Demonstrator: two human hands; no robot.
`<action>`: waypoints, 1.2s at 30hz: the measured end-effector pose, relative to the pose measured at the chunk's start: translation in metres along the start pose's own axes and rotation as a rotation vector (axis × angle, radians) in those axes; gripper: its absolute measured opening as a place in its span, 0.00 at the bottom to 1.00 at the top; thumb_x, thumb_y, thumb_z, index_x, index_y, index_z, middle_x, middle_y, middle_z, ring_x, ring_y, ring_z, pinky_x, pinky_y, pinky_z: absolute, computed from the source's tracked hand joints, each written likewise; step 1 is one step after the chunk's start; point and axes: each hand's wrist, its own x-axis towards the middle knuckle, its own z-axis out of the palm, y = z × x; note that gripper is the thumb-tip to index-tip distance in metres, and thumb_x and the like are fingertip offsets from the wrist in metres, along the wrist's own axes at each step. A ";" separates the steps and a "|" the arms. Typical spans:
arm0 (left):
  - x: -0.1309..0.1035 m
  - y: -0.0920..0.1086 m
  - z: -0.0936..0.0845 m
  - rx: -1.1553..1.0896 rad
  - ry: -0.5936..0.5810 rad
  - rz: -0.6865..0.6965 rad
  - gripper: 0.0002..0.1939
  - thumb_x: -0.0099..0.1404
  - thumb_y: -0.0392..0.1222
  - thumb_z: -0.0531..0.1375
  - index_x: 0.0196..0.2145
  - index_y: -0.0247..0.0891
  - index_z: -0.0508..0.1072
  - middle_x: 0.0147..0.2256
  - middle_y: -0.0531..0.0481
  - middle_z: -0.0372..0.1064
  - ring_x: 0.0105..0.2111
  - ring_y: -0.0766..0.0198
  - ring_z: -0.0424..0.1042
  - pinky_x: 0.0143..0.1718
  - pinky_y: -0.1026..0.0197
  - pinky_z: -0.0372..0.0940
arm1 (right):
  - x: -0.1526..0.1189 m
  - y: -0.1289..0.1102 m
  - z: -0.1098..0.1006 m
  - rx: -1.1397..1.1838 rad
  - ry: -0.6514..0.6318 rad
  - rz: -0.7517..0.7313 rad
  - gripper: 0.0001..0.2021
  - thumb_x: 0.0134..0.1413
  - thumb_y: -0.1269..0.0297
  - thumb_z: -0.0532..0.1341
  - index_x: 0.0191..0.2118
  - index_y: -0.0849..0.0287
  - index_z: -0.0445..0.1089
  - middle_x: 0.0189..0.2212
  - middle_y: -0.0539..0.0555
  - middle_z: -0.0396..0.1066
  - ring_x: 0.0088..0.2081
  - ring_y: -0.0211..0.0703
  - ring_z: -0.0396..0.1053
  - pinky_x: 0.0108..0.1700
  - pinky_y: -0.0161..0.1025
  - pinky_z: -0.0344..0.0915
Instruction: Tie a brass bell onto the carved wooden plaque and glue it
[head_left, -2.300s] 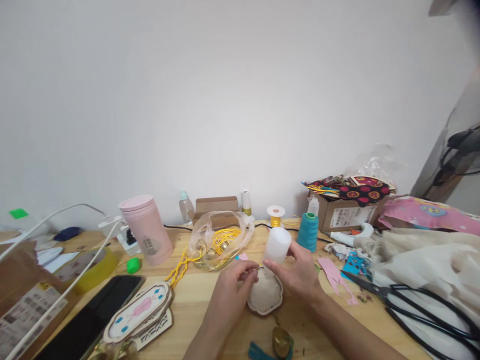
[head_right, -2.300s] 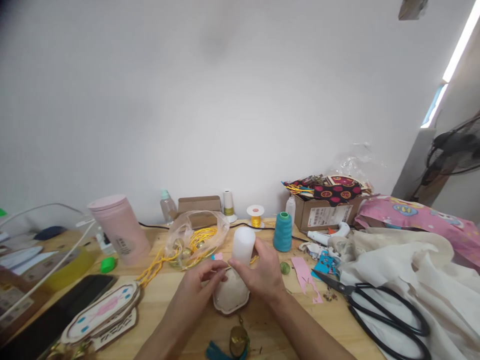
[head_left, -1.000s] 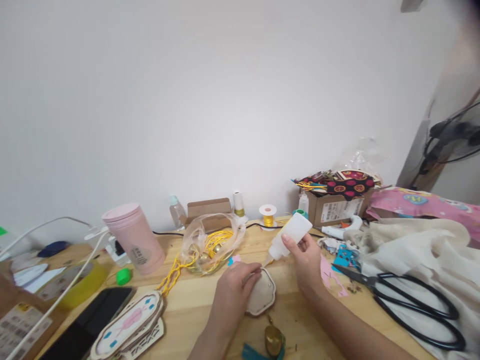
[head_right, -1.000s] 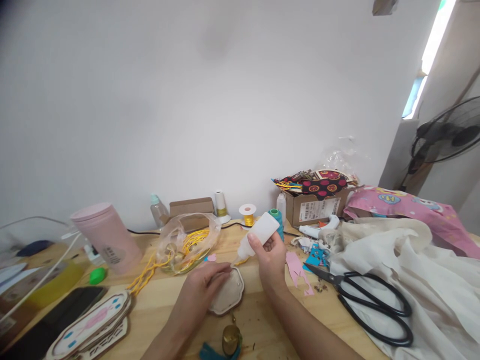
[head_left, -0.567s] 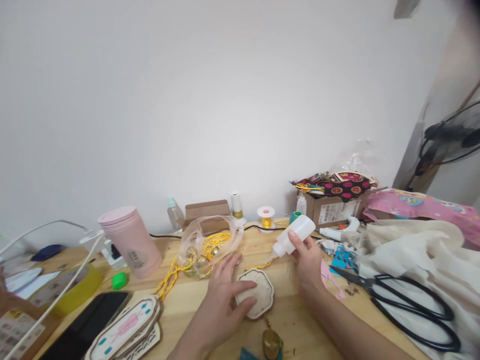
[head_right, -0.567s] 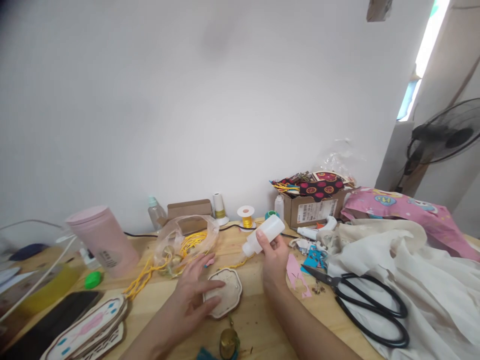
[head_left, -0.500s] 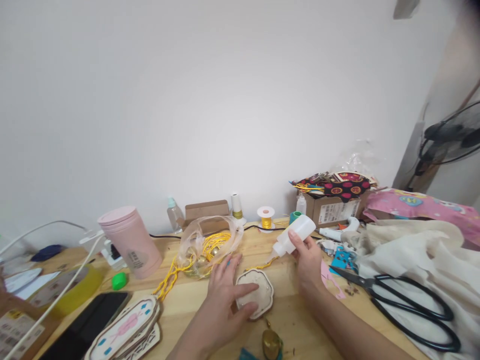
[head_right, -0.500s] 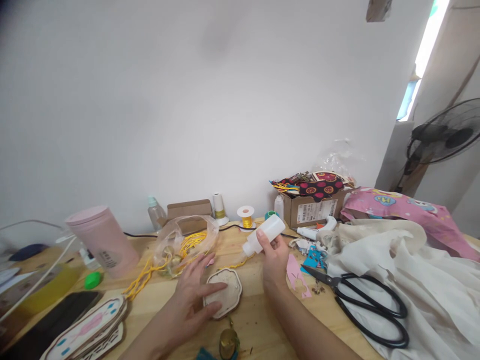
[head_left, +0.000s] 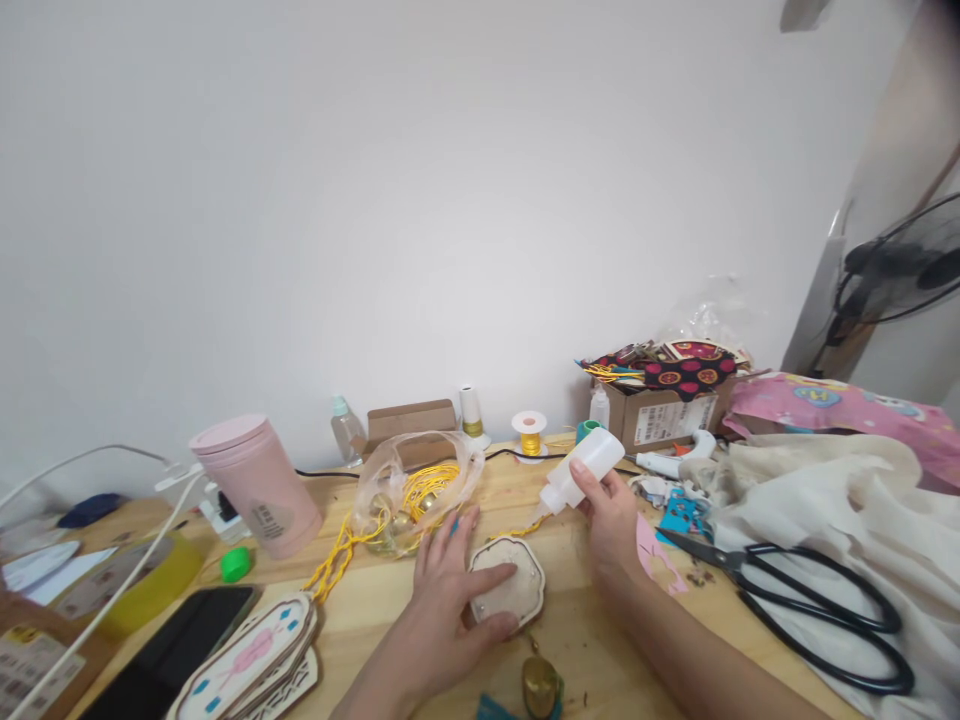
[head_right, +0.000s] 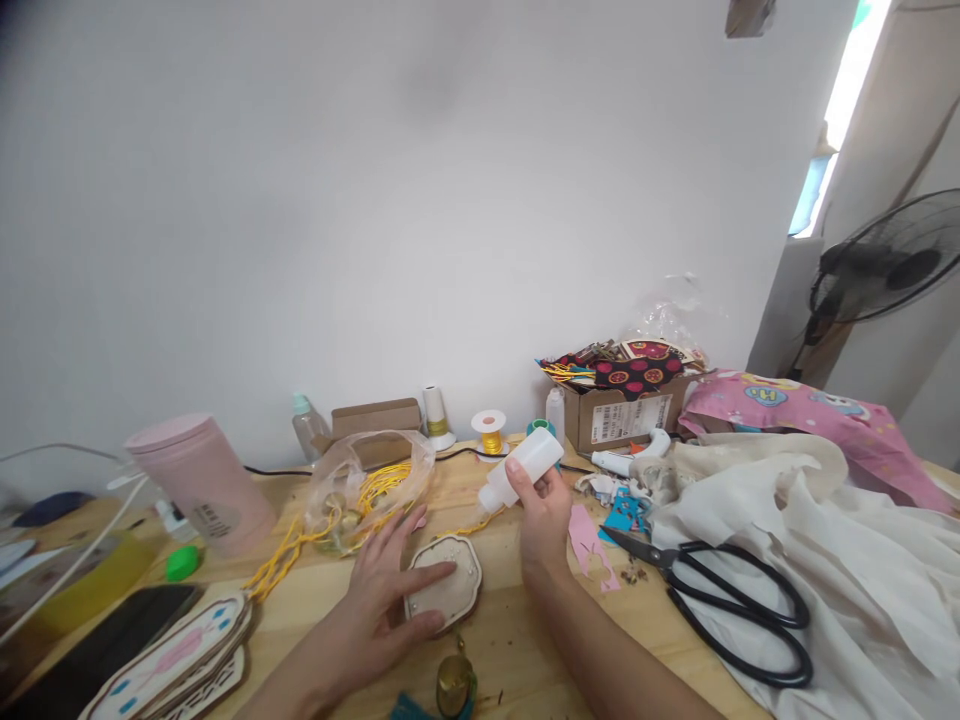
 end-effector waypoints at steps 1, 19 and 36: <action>0.000 0.000 -0.001 -0.006 -0.009 -0.007 0.20 0.51 0.53 0.57 0.44 0.54 0.67 0.58 0.46 0.40 0.56 0.42 0.37 0.49 0.35 0.39 | 0.000 0.000 0.000 0.001 -0.002 0.002 0.15 0.35 0.58 0.63 0.30 0.64 0.66 0.27 0.54 0.70 0.30 0.45 0.67 0.32 0.39 0.63; -0.002 0.002 -0.003 0.010 -0.038 0.008 0.24 0.51 0.58 0.53 0.47 0.55 0.63 0.59 0.43 0.38 0.56 0.42 0.35 0.49 0.34 0.38 | 0.000 0.000 0.000 0.005 0.002 0.008 0.16 0.35 0.57 0.63 0.29 0.63 0.66 0.25 0.52 0.69 0.28 0.44 0.67 0.30 0.39 0.64; -0.001 -0.005 -0.003 0.006 -0.023 -0.014 0.25 0.52 0.56 0.54 0.48 0.52 0.62 0.58 0.43 0.40 0.56 0.41 0.37 0.48 0.34 0.40 | 0.002 -0.001 0.000 0.032 0.005 0.021 0.15 0.35 0.58 0.64 0.29 0.63 0.66 0.24 0.51 0.68 0.28 0.43 0.66 0.31 0.38 0.63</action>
